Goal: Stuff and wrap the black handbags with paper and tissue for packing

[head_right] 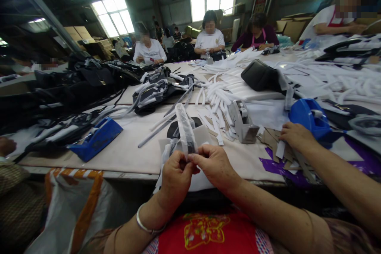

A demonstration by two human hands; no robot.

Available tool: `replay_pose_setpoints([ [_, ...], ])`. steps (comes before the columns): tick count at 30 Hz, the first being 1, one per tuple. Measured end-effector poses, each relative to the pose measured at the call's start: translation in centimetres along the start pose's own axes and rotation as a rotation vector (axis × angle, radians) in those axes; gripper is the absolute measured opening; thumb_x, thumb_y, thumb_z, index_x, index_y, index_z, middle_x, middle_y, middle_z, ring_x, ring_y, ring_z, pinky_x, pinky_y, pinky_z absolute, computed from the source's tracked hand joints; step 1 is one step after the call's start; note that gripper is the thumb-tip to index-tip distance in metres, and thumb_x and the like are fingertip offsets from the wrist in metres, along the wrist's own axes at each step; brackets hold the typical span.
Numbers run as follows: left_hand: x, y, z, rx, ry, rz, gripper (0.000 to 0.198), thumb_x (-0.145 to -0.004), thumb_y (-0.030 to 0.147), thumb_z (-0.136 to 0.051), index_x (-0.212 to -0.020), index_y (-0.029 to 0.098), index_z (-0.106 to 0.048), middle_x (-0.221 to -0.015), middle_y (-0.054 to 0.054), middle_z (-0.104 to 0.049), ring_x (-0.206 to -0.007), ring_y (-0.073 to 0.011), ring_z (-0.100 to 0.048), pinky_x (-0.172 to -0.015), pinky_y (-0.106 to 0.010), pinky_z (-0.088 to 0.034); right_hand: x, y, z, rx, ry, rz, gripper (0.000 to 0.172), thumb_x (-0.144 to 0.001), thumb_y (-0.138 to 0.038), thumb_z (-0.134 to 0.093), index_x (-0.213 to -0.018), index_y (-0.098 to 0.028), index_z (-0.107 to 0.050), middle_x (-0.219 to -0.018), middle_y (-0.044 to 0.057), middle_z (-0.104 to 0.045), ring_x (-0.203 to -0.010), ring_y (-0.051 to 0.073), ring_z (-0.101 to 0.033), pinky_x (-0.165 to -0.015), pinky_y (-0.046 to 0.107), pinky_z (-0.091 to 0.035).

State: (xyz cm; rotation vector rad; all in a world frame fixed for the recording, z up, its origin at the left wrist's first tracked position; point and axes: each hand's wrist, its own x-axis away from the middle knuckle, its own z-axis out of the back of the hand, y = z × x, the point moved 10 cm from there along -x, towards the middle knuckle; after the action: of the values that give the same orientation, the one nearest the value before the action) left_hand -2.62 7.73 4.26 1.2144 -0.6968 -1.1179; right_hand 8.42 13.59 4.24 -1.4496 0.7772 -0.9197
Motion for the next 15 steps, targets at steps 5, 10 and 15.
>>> replay_pose_setpoints([
  [5, -0.3, -0.6, -0.2, 0.348, -0.16, 0.151, 0.026, -0.079, 0.028, -0.074, -0.096, 0.017, -0.057, -0.08, 0.0, -0.062, -0.067, -0.0113, -0.062, -0.057, -0.021, -0.049, 1.0, -3.5, 0.5, 0.313, 0.014, 0.334, 0.019, -0.086, -0.026, -0.064, -0.069, -0.016, -0.067, -0.065, 0.0, -0.061, -0.063, 0.013, -0.055, -0.06, 0.026, -0.042],
  [10, 0.6, -1.7, -2.2, 0.847, -0.361, 0.466, 0.035, -0.076, 0.039, -0.079, -0.087, 0.011, -0.063, -0.058, 0.009, -0.033, -0.048, -0.0017, -0.027, -0.044, -0.013, -0.025, 3.5, -6.3, -1.0, 0.664, -0.032, 0.843, 0.016, -0.093, -0.015, -0.055, -0.083, -0.015, -0.068, -0.067, 0.001, -0.053, -0.062, 0.013, -0.047, -0.058, 0.027, -0.037],
  [15, 0.8, -2.7, -3.3, 0.986, -0.307, 0.615, 0.036, -0.065, 0.034, -0.087, -0.077, 0.014, -0.06, -0.06, 0.009, -0.03, -0.048, -0.0013, -0.018, -0.041, -0.013, -0.017, 5.2, -6.1, -2.1, 0.778, -0.11, 1.115, 0.02, -0.089, -0.004, -0.053, -0.099, -0.014, -0.067, -0.071, 0.004, -0.058, -0.063, 0.015, -0.043, -0.06, 0.029, -0.034],
])
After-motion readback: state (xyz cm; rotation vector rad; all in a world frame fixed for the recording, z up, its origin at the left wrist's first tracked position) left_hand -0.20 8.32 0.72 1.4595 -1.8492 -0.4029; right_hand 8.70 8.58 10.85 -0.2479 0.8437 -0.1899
